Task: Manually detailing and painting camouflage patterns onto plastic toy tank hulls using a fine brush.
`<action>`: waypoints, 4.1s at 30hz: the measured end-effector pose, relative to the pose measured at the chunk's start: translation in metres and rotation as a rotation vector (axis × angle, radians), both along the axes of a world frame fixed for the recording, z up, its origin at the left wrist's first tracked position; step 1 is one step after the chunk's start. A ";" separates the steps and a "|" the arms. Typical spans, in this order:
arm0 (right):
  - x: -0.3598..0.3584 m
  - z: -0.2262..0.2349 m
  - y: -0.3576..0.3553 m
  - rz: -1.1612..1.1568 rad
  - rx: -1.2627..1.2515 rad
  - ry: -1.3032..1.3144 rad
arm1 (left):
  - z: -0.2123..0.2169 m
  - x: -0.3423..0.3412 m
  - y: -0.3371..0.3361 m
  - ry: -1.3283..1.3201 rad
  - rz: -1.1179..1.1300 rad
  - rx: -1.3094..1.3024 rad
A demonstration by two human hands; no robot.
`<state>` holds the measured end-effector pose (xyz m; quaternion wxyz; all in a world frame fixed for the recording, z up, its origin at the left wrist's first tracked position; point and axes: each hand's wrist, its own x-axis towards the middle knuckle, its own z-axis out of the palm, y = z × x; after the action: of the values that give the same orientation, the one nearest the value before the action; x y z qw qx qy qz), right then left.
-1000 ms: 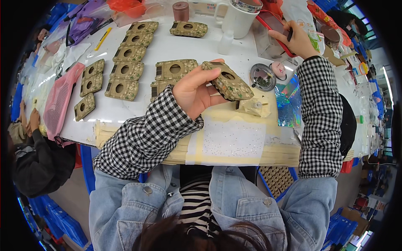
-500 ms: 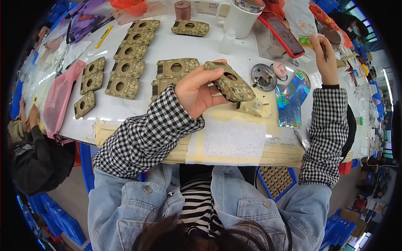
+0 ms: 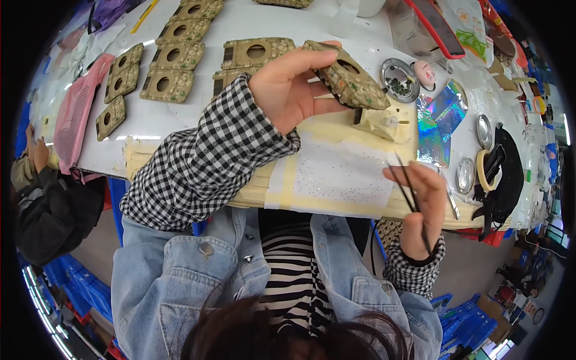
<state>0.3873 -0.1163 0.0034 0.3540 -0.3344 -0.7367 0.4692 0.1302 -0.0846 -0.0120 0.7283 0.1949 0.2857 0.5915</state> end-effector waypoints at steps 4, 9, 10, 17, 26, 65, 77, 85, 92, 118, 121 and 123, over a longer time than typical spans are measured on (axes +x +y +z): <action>-0.009 -0.017 -0.005 0.099 -0.059 -0.032 | -0.002 0.001 0.002 0.018 -0.009 0.044; -0.030 -0.027 0.004 0.164 0.132 -0.050 | -0.001 0.000 0.001 0.025 0.005 0.029; -0.034 -0.029 0.001 0.117 0.100 -0.045 | 0.000 0.001 0.001 0.036 0.012 0.025; -0.046 -0.039 -0.005 -0.025 0.038 -0.079 | -0.007 -0.002 0.003 -0.045 -0.001 0.086; -0.048 -0.039 -0.004 0.034 0.149 -0.159 | -0.006 -0.002 0.002 -0.062 0.002 0.097; -0.049 -0.041 -0.004 0.041 0.182 -0.184 | -0.018 0.001 0.008 -0.113 0.008 0.121; -0.048 -0.041 -0.005 0.029 0.163 -0.159 | -0.018 0.002 0.007 -0.135 0.015 0.117; -0.048 -0.042 -0.005 0.030 0.155 -0.145 | -0.018 0.001 0.007 -0.129 0.013 0.113; -0.046 -0.043 -0.006 0.001 0.108 -0.108 | -0.018 0.002 0.007 -0.112 0.014 0.122; -0.065 0.016 0.032 -0.141 0.310 0.278 | 0.009 0.006 -0.007 0.086 -0.076 0.059; -0.066 0.014 0.033 -0.146 0.284 0.290 | 0.011 0.007 -0.008 0.096 -0.067 0.055; -0.066 0.013 0.033 -0.152 0.289 0.286 | 0.011 0.007 -0.008 0.098 -0.066 0.062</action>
<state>0.3214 -0.0832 0.0162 0.5338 -0.2649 -0.7110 0.3734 0.1367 -0.0926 -0.0009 0.7263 0.2554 0.2957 0.5655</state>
